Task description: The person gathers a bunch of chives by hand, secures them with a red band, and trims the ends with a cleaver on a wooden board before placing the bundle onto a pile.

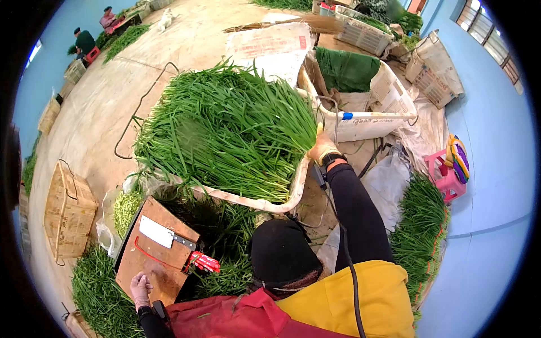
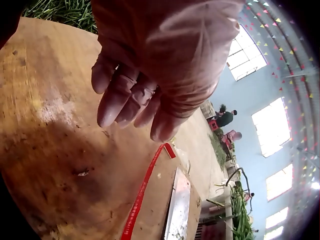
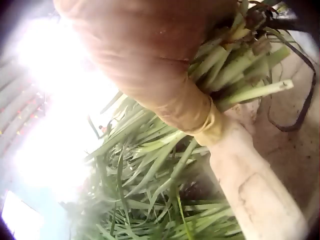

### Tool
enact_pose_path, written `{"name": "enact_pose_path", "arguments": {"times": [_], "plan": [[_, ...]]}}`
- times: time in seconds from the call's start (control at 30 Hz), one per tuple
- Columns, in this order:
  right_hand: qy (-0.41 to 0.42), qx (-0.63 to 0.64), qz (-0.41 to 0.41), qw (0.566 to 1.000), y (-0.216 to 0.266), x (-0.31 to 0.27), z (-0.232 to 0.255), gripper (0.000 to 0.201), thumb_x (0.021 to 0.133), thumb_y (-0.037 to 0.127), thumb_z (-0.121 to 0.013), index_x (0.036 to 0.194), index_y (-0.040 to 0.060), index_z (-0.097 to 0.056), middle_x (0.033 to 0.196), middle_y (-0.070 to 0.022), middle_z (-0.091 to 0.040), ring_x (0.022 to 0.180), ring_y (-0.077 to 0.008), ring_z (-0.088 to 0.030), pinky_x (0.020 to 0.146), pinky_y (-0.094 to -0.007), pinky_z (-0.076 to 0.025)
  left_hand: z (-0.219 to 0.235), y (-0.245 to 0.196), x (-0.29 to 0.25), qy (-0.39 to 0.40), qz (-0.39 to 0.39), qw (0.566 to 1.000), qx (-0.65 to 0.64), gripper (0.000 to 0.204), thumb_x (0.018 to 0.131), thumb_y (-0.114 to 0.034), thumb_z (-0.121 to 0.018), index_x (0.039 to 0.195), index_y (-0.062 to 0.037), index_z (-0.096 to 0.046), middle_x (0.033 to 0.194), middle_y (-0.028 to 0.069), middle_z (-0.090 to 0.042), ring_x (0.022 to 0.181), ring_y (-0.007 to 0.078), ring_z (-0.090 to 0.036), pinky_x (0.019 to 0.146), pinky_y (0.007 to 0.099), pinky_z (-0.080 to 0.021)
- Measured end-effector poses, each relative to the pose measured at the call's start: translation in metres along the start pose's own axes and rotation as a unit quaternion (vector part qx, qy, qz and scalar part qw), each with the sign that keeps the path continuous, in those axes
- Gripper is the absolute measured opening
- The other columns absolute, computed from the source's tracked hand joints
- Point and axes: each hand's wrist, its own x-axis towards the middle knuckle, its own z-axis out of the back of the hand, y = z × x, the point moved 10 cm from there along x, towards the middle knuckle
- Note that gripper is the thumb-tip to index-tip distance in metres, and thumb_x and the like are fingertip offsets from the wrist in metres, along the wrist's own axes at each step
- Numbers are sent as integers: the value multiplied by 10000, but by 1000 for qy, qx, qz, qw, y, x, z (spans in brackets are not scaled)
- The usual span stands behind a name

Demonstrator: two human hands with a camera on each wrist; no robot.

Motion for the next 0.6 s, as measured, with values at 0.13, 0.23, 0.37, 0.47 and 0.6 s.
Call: {"name": "enact_pose_path", "arguments": {"times": [0.13, 0.23, 0.37, 0.47, 0.6], "plan": [[-50, 56, -10, 997, -5, 3, -10, 1135, 703, 198, -752, 1524, 35, 13, 1398, -258, -455, 1209, -336, -533, 1003, -325, -429, -1, -2, 0, -5, -16, 1000, -5, 282, 917, -149, -584, 1180, -47, -585, 750, 16, -609, 485, 106, -565, 402, 201, -394], [-62, 47, -15, 997, -4, 0, -9, 1072, 724, 197, -709, 1521, 22, -14, 1319, -242, -531, 1138, -341, -573, 955, -342, -457, -3, -11, -6, -3, -20, 1000, -14, 299, 899, -139, -603, 1173, -21, -587, 757, 9, -605, 498, 98, -560, 431, 203, -408], [-115, 157, 96, 976, -1, -10, -7, 930, 726, 107, -694, 1495, 28, -176, 1218, -196, -615, 1088, -305, -609, 929, -338, -472, 4, -23, -12, -19, -43, 998, -38, 304, 897, -128, -598, 1181, -20, -587, 767, 9, -604, 502, 97, -559, 438, 203, -406], [-24, 375, 157, 914, 18, -80, 17, 809, 673, -16, -688, 1412, 14, -360, 1157, -95, -631, 999, -185, -608, 865, -302, -495, 3, -41, -21, -11, -64, 996, -68, 305, 893, -126, -603, 1180, -23, -592, 781, 8, -607, 510, 96, -559, 454, 201, -407], [46, 482, 207, 850, -8, -121, 1, 753, 675, -41, -699, 1376, 7, -428, 1175, -58, -614, 988, -151, -590, 821, -285, -506, -22, -87, -45, 16, -112, 990, -86, 295, 889, -117, -624, 1168, -21, -621, 847, 7, -638, 571, 79, -566, 509, 199, -434]]}}
